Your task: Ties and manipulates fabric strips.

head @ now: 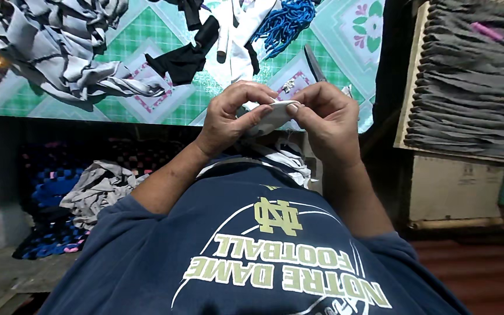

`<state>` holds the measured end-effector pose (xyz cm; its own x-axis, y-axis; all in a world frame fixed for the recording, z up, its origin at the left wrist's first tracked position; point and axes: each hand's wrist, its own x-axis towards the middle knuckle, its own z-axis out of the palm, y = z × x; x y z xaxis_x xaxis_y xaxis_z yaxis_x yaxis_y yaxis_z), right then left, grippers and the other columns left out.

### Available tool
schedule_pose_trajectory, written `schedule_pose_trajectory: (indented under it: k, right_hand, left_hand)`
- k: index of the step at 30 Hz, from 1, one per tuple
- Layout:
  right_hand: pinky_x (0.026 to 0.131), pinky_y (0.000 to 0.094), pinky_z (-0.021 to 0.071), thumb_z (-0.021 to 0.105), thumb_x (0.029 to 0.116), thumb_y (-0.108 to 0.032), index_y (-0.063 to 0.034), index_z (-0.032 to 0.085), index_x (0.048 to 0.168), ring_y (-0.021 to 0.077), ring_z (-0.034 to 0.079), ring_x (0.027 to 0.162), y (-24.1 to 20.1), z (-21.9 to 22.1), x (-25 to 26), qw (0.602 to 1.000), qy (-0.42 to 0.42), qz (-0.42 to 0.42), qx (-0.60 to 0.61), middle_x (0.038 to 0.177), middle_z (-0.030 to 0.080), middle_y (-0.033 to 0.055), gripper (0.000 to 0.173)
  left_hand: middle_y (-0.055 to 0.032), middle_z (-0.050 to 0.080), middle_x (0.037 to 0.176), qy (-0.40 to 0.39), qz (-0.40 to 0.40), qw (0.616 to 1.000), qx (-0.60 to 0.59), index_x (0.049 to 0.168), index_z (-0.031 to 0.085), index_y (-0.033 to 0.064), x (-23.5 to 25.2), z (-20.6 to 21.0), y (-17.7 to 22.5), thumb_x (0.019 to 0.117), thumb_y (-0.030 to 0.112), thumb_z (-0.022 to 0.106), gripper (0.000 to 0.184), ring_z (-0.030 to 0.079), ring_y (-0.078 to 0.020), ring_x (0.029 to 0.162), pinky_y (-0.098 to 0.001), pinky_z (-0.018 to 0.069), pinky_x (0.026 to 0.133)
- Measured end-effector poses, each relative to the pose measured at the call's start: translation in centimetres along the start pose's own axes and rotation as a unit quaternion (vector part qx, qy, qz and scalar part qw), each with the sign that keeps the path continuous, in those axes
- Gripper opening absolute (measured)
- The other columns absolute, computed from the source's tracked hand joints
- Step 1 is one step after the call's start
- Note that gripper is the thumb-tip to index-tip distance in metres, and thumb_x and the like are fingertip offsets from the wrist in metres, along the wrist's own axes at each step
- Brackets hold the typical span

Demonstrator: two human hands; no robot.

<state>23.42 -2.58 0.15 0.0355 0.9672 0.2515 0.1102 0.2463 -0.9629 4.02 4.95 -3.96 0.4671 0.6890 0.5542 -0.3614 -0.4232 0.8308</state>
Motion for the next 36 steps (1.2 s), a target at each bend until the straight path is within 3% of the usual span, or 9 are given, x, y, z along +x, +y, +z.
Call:
schedule_pose_trajectory:
  k: [20,26,30,33,36]
  right_hand:
    - [0.070,0.0183,0.0533,0.064,0.0938,0.000,-0.0022,0.065,0.101,0.0007,0.062,0.076,-0.4,0.1,0.2,1.000,-0.006,-0.003,-0.005,0.088,0.068,-0.0031,0.008]
    - [0.072,0.0194,0.0543,0.064,0.0934,0.000,-0.0025,0.065,0.101,0.0013,0.063,0.078,-0.4,0.0,0.3,1.000,-0.007,-0.007,-0.013,0.089,0.068,-0.0028,0.008]
    - [0.072,0.0197,0.0542,0.065,0.0933,0.000,-0.0008,0.065,0.100,0.0015,0.063,0.077,-0.4,-0.1,0.3,1.000,-0.012,-0.013,-0.024,0.089,0.069,-0.0014,0.007]
    - [0.071,0.0200,0.0542,0.065,0.0931,0.000,-0.0003,0.065,0.100,0.0019,0.063,0.077,-0.4,0.0,0.3,0.999,-0.011,-0.012,-0.028,0.090,0.069,-0.0005,0.007]
    - [0.070,0.0191,0.0533,0.065,0.0930,0.000,-0.0002,0.066,0.100,0.0013,0.062,0.076,-0.3,0.0,0.3,0.999,-0.008,-0.014,-0.033,0.089,0.069,-0.0007,0.007]
  left_hand:
    - [-0.0093,0.072,0.101,0.013,0.026,0.999,0.045,0.096,0.067,-0.0017,0.4,-0.6,0.5,0.0917,0.000,0.073,0.007,0.069,-0.0134,0.102,-0.0311,0.0570,0.092]
    - [-0.0107,0.072,0.098,0.006,0.041,0.996,0.079,0.100,0.062,-0.0036,0.6,-0.8,0.7,0.0918,-0.001,0.072,0.013,0.069,-0.0127,0.098,-0.0304,0.0568,0.089]
    - [-0.0137,0.070,0.100,-0.019,0.028,0.990,0.137,0.115,0.064,-0.0117,0.9,-1.0,1.0,0.0945,0.002,0.070,0.025,0.067,-0.0109,0.091,-0.0281,0.0565,0.086]
    - [-0.0136,0.070,0.099,-0.043,-0.004,0.983,0.179,0.107,0.070,-0.0076,1.0,-1.2,1.4,0.0976,0.006,0.067,0.017,0.067,-0.0113,0.091,-0.0259,0.0563,0.085]
    - [-0.0095,0.065,0.098,-0.038,-0.064,0.989,0.130,0.103,0.071,-0.0051,1.1,-1.1,1.9,0.0966,0.005,0.067,0.012,0.064,-0.0082,0.088,-0.0220,0.0558,0.080]
